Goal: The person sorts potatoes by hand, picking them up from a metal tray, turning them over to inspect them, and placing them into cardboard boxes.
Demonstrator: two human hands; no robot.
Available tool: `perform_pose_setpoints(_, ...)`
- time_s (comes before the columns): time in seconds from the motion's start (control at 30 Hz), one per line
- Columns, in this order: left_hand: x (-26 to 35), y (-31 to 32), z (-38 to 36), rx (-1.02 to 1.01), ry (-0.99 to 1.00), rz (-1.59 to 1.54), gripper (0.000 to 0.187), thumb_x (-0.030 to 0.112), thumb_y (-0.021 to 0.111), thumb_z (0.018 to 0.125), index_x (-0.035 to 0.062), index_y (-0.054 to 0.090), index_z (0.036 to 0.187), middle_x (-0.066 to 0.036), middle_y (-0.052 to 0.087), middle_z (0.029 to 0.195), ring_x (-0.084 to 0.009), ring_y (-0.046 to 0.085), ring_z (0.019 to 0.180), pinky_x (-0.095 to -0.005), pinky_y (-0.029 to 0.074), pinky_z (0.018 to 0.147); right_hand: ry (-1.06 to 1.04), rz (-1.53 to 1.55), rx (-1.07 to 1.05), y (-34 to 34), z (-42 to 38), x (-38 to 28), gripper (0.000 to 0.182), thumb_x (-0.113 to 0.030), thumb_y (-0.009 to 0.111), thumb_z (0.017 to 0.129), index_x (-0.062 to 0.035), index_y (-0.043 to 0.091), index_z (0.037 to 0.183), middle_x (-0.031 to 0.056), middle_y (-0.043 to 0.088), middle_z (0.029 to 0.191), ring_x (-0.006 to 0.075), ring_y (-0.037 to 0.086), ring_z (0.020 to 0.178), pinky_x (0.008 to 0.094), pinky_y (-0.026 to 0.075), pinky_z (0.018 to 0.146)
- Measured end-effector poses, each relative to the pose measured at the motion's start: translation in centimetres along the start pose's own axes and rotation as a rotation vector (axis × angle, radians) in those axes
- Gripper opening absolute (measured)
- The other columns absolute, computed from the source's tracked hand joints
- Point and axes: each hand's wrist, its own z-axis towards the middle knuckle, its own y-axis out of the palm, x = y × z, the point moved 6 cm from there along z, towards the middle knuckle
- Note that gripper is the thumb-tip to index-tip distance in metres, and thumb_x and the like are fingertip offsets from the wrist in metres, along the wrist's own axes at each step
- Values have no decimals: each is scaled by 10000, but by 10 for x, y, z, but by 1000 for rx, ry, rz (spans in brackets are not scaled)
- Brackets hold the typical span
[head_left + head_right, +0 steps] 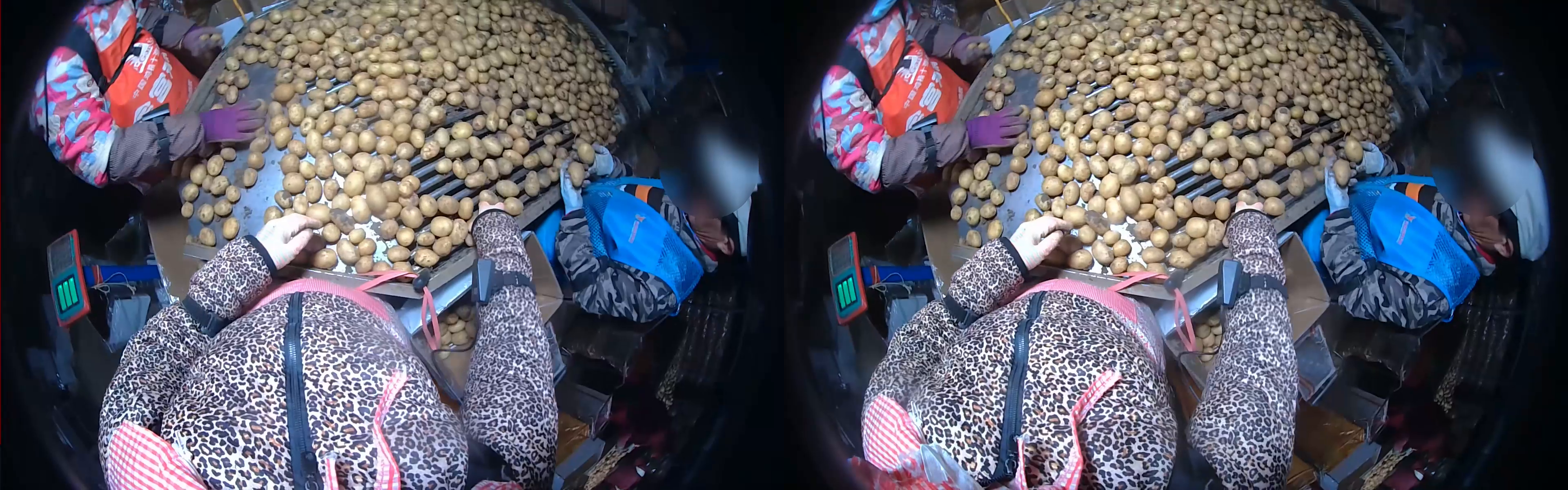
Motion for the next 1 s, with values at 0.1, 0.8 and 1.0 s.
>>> perform_pose_setpoints(0.1,-8,0,-4,29,-18,-44,268,167,537,929,42,640,1143,-152,659,1057,-274,646,998,-347,503,885,-105,-23,-46,-8,-6,-1,480,-325,689,821,-89,603,1229,152,516,1347,307,556,1192,422,507,967)
perform_pose_setpoints(0.8,-41,1,-4,160,-140,3,291,175,535,930,44,635,1170,-95,690,1009,-150,638,907,-304,507,831,-696,2602,-620,98,-133,-49,292,-338,549,944,-87,575,1091,77,592,849,197,491,581,287,379,433)
perform_pose_setpoints(1.0,-21,10,23,203,314,252,316,137,615,835,76,614,1146,-145,622,1063,-345,603,997,-421,492,888,-222,2410,-387,117,-164,-63,232,-275,646,886,-53,605,942,99,616,821,237,631,676,367,529,498)
